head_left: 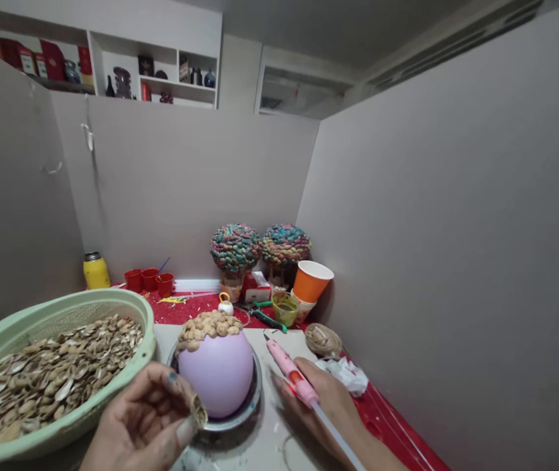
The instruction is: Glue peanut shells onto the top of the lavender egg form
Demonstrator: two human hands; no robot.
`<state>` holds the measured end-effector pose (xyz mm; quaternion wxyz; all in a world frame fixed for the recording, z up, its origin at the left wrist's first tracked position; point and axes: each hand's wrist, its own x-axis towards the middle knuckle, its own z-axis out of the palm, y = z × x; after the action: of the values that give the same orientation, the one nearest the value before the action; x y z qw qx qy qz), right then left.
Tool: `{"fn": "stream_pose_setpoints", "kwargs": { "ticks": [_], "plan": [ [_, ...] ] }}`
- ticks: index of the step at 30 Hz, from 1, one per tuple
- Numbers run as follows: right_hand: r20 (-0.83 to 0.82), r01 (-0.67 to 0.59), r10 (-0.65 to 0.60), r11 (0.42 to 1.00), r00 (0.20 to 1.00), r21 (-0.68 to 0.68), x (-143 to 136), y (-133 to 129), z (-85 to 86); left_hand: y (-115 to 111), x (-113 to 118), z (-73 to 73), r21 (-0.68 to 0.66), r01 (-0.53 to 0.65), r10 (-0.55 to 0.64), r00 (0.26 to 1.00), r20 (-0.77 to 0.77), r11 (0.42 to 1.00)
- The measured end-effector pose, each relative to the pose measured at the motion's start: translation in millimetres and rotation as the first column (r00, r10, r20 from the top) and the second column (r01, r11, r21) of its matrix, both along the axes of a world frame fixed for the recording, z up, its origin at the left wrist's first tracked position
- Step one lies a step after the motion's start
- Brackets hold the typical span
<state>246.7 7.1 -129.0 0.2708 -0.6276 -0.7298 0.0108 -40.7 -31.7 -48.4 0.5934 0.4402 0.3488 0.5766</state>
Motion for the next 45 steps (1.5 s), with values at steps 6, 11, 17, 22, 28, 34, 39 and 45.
{"fn": "stream_pose_setpoints", "kwargs": {
  "ticks": [6, 11, 17, 22, 28, 34, 39, 45],
  "plan": [
    [0.101, 0.029, -0.013, 0.988, 0.995, -0.15, 11.9, 3.4, -1.7, 2.4, -16.9, 22.6, 0.168, -0.096, 0.099, 0.995, -0.015, 0.981],
    [0.093, -0.033, 0.051, 0.983, 0.994, -0.183, 14.5, -1.8, 21.5, 6.3, -23.8, 37.7, 0.243, -0.155, 0.18, 0.98, -0.085, 0.958],
    [-0.063, -0.227, 0.228, 0.974, 0.972, 0.012, -5.4, 9.5, 83.1, 13.3, -27.0, 45.9, 0.402, -0.052, 0.245, 0.861, -0.445, 0.914],
    [-0.193, -0.416, 0.44, 0.896, 0.877, 0.156, -44.7, 40.6, 96.6, 30.0, -19.4, 42.5, 0.557, 0.174, 0.361, 0.6, -0.713, 0.812],
    [-0.25, -0.552, 0.583, 0.812, 0.773, 0.189, -72.4, 79.8, 79.0, 47.6, -7.8, 31.9, 0.623, 0.381, 0.497, 0.382, -0.779, 0.684],
    [-0.336, -0.598, 0.616, 0.783, 0.712, 0.169, -74.3, 89.7, 63.3, 57.8, 1.2, 22.5, 0.572, 0.452, 0.523, 0.243, -0.817, 0.684],
    [-0.393, -0.609, 0.624, 0.773, 0.675, 0.18, -73.1, 86.5, 61.4, 62.4, 5.9, 22.2, 0.561, 0.513, 0.547, 0.198, -0.814, 0.649],
    [-0.422, -0.61, 0.633, 0.764, 0.649, 0.209, -74.7, 85.1, 59.9, 64.2, 12.2, 23.5, 0.571, 0.547, 0.577, 0.184, -0.795, 0.612]
  ]
}}
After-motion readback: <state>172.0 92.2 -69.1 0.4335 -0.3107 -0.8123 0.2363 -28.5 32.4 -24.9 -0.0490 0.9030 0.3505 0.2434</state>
